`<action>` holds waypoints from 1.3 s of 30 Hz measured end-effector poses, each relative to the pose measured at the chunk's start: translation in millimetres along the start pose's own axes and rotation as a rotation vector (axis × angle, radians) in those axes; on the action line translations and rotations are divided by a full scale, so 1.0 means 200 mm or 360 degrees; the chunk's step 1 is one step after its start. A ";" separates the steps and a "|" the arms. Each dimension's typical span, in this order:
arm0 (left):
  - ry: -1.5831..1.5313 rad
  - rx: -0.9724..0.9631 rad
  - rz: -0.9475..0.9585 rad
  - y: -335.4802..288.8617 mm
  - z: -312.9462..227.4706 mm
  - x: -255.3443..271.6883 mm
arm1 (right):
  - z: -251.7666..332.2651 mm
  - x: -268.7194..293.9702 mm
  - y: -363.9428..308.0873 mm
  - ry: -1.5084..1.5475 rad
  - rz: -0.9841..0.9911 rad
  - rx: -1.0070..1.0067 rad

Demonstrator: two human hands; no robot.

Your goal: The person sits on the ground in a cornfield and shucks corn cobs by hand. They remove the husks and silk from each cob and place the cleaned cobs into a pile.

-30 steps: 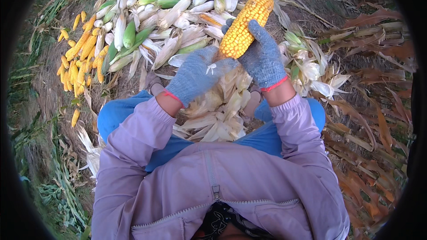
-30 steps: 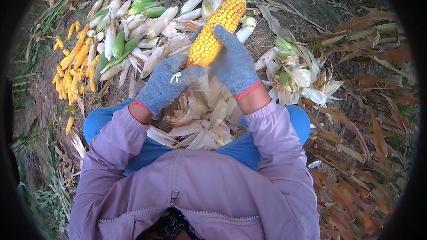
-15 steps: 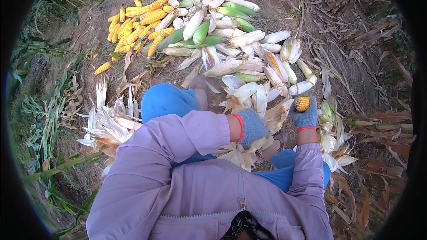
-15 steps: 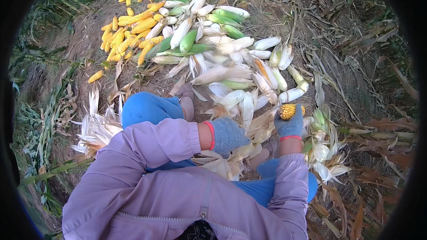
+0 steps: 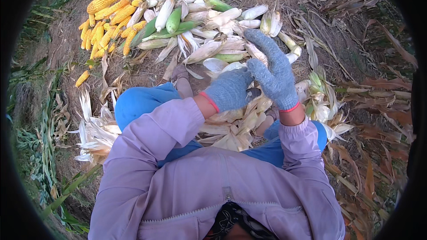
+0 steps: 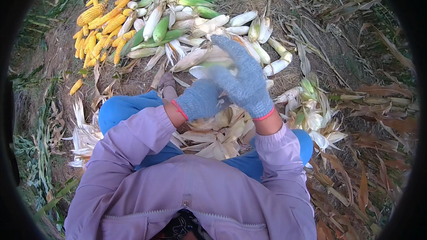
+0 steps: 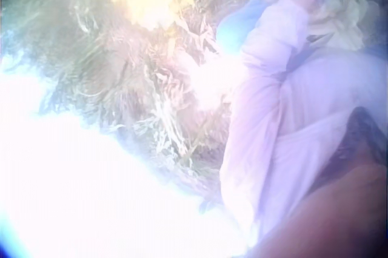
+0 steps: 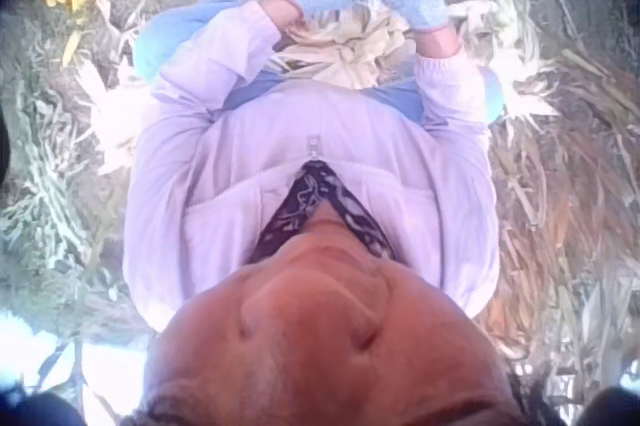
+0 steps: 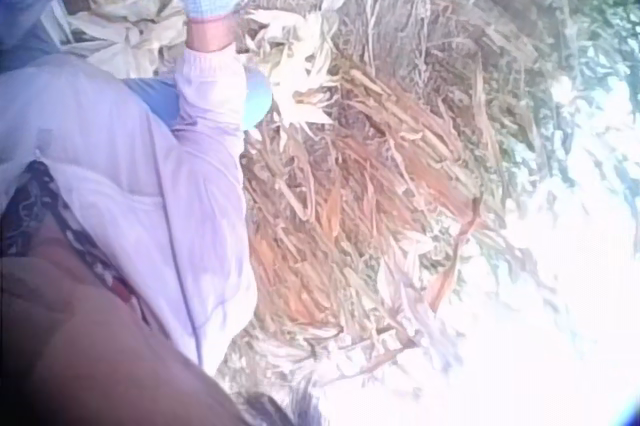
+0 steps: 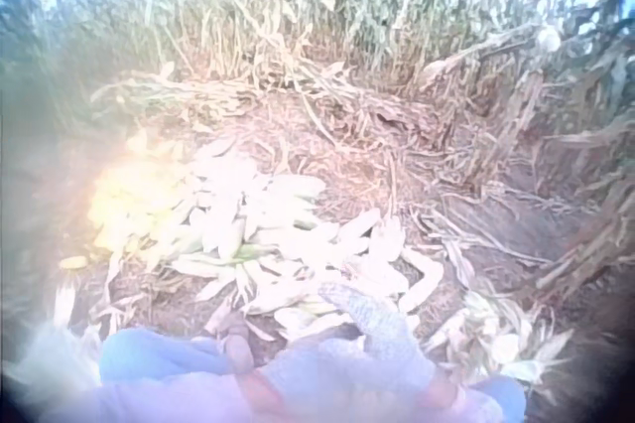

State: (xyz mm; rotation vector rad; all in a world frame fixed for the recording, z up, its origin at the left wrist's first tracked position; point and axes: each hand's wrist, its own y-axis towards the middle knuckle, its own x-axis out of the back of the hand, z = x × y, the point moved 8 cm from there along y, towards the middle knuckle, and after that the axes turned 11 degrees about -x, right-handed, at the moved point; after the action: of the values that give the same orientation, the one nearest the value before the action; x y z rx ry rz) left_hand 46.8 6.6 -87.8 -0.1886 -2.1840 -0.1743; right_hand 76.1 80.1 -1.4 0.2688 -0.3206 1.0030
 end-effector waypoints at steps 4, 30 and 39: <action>-0.0866 -0.0246 -0.0502 -0.01 0.15 -0.25 | -0.18 -0.22 -0.21 -0.0557 0.0057 0.0374; -0.2638 0.0333 -0.1616 -0.22 0.82 0.87 | -2.03 -0.72 0.57 -0.0754 0.0015 -0.0524; -0.2790 0.0328 -0.1676 -0.25 0.85 0.93 | -2.27 -0.85 0.75 -0.0355 0.0012 -0.1339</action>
State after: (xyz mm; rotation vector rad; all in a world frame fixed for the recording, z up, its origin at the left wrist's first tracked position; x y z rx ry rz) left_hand -204.7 4.5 -36.7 1.5097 -3.7220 -0.4669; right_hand -73.8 188.8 -473.4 -0.3886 -0.9096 0.7692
